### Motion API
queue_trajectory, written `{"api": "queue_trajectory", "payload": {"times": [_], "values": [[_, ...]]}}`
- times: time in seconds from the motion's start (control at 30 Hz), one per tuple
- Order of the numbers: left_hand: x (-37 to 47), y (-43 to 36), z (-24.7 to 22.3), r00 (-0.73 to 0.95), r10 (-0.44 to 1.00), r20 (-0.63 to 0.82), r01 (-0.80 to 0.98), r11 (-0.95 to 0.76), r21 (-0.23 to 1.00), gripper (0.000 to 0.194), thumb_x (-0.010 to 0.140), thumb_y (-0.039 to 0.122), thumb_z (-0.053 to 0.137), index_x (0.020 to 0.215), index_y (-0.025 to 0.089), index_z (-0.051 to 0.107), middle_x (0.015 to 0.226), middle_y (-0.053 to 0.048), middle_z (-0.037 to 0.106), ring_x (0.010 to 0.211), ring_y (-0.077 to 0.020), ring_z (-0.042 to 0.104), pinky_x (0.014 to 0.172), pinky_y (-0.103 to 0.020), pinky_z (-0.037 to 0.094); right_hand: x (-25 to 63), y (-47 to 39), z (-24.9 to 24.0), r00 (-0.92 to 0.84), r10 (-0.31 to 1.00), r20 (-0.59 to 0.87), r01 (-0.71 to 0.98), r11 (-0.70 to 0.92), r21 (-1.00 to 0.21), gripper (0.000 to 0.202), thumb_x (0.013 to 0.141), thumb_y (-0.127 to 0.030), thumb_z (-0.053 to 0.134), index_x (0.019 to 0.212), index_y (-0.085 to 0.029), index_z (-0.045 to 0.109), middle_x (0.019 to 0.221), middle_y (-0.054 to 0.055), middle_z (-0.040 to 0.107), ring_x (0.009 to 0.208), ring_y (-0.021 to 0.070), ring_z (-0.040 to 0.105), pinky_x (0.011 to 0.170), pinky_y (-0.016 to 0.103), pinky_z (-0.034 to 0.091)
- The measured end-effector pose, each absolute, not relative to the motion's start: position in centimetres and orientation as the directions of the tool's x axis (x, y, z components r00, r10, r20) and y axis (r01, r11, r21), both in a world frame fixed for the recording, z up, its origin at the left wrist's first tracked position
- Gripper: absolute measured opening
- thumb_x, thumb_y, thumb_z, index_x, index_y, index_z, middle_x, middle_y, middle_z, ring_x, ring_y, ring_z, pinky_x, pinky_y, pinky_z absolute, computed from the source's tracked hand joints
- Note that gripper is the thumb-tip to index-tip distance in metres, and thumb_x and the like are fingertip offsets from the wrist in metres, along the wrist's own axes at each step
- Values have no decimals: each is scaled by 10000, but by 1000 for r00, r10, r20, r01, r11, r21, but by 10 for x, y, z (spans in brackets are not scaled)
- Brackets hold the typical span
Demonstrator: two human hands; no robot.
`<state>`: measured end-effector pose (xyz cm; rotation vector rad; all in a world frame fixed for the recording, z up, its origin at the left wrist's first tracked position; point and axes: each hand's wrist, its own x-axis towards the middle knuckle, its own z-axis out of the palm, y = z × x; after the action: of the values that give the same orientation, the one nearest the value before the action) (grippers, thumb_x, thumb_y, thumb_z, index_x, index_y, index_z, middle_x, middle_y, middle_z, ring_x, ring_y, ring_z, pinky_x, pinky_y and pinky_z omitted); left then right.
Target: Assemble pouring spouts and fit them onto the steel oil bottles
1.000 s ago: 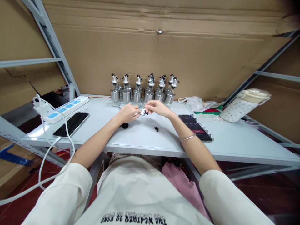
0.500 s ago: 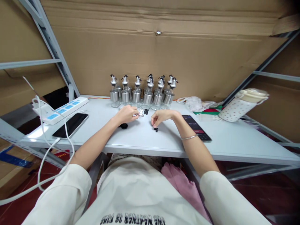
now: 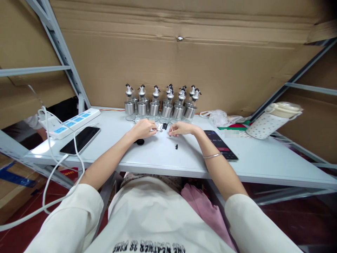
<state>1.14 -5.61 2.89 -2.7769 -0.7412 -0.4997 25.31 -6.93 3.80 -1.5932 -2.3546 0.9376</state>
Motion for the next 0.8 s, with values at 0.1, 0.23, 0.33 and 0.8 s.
{"api": "queue_trajectory", "payload": {"times": [0.1, 0.23, 0.33, 0.8], "values": [[12, -55, 28, 816, 426, 392, 509, -850, -137, 241, 838, 231, 472, 825, 168, 704, 817, -54, 687, 697, -146, 623, 676, -255, 406, 252, -68, 38, -446, 875, -187, 785, 282, -552, 293, 603, -385, 709, 775, -150, 683, 614, -2, 621, 571, 110, 522, 574, 233, 378], [12, -55, 27, 818, 410, 404, 499, -855, -141, 233, 834, 225, 480, 832, 166, 705, 826, -50, 692, 688, -143, 623, 671, -254, 406, 251, -68, 37, -390, 906, -162, 820, 262, -509, 233, 609, -336, 697, 744, -146, 682, 591, -15, 612, 564, 104, 515, 570, 226, 368], [12, -55, 27, 822, 401, 403, 490, -859, -145, 231, 835, 226, 484, 840, 166, 707, 817, -50, 691, 683, -142, 622, 663, -250, 406, 251, -69, 37, -355, 913, -198, 845, 223, -485, 190, 593, -260, 700, 741, -143, 679, 550, -24, 599, 542, 107, 516, 564, 226, 374], [12, -56, 27, 825, 378, 419, 473, -869, -148, 249, 850, 235, 471, 833, 167, 711, 771, -47, 680, 649, -131, 612, 637, -237, 396, 233, -76, 41, -353, 928, 121, 309, 238, -921, 235, 614, -271, 744, 783, -125, 672, 645, 18, 661, 612, 110, 593, 622, 252, 466]]}}
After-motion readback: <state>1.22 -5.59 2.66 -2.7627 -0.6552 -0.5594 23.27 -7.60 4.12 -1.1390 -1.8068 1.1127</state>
